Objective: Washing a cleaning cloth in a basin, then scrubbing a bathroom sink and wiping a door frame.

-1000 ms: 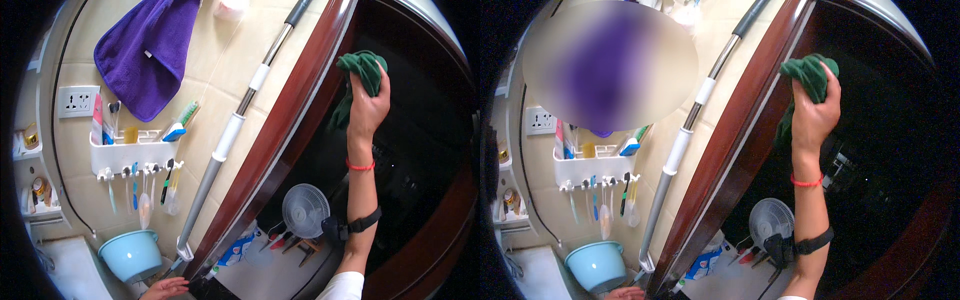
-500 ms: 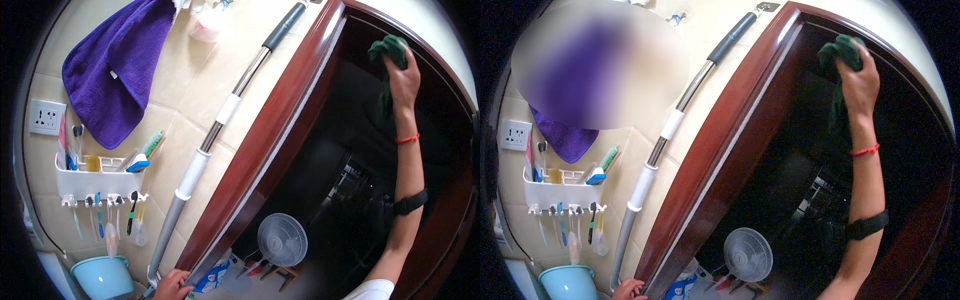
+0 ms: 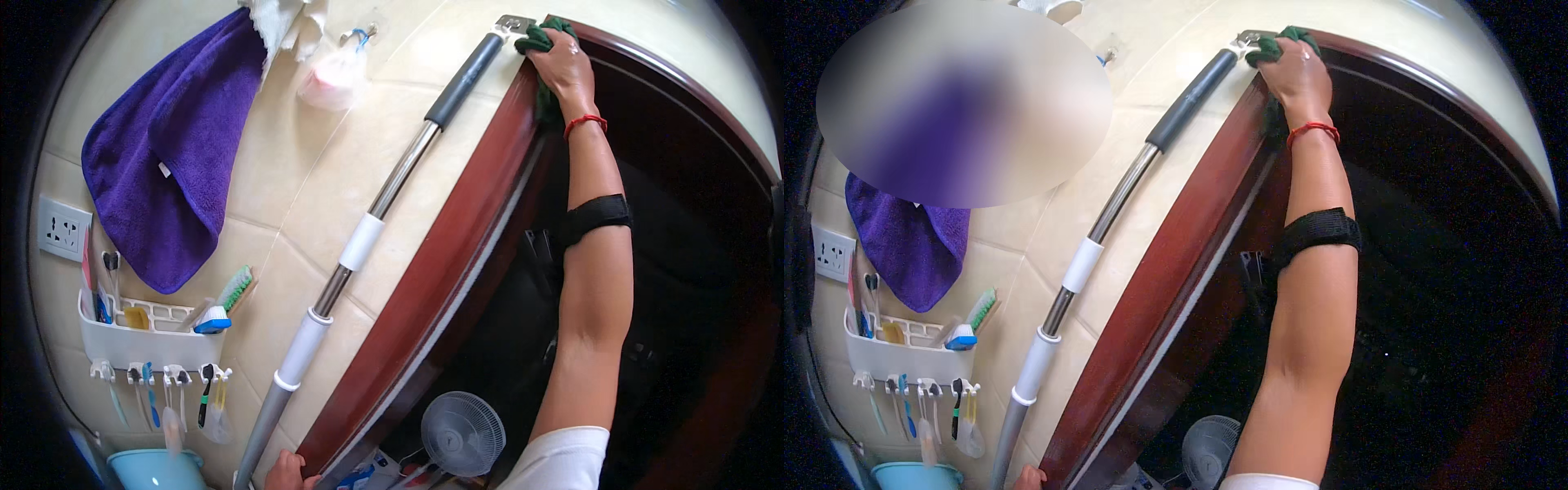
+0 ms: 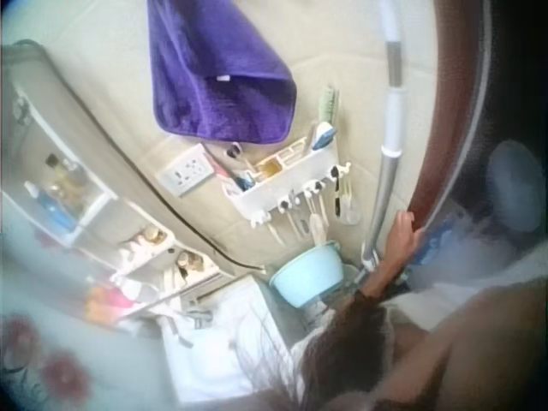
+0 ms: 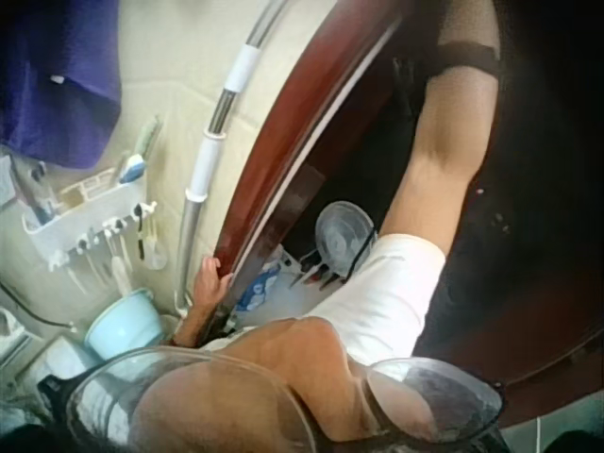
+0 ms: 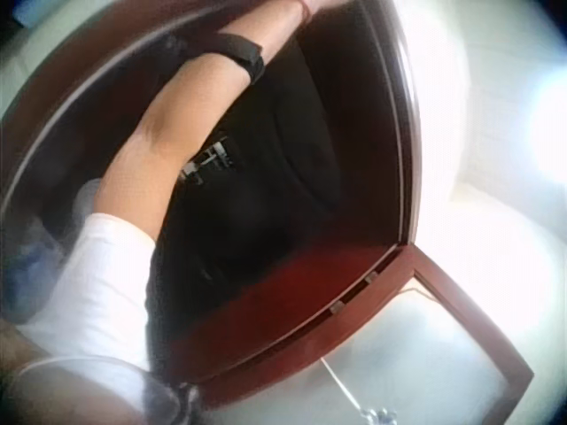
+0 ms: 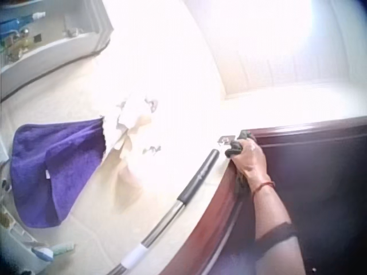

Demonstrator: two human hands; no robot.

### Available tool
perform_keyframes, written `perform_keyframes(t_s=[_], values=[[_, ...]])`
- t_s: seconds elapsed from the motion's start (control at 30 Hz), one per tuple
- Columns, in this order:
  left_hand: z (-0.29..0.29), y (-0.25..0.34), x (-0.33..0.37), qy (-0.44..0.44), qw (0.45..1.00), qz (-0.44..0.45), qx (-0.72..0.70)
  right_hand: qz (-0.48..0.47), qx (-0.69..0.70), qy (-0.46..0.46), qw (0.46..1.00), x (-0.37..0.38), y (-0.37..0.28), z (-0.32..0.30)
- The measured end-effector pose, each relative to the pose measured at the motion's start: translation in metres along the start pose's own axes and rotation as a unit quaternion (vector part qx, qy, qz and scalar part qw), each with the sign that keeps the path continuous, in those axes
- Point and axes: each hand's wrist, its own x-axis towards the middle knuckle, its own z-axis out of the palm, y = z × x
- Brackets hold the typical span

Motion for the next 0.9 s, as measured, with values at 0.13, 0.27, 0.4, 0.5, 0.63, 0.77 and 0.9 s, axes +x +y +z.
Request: perform_keyframes(t_s=[0.13,0.27,0.4,0.5,0.63,0.77,0.9], values=[[0.002,-0.004,-0.005,-0.002,0.999,-0.003,0.033,-0.113,0.027,-0.009,0.993,-0.046,-0.025,-0.006],[-0.015,-0.007,-0.008,-0.018,0.999,-0.012,0.047,-0.226,0.148,0.055,0.961,-0.166,-0.083,-0.015],[-0.029,-0.005,-0.038,-0.041,0.997,-0.044,-0.044,-0.238,0.281,0.036,0.929,-0.295,-0.14,-0.051],[-0.058,-0.004,-0.084,-0.085,0.995,-0.044,-0.038,-0.222,0.338,-0.083,0.911,-0.402,-0.185,-0.077],[-0.102,-0.009,-0.162,-0.104,0.989,-0.106,-0.012,-0.256,0.4,-0.166,0.864,-0.496,-0.214,-0.114],[-0.143,-0.048,-0.233,-0.128,0.95,-0.284,-0.017,-0.285,0.462,-0.195,0.817,-0.519,-0.207,-0.114],[-0.176,-0.062,-0.266,-0.058,0.945,-0.321,-0.035,-0.297,0.268,-0.085,0.913,-0.418,-0.167,-0.101]])
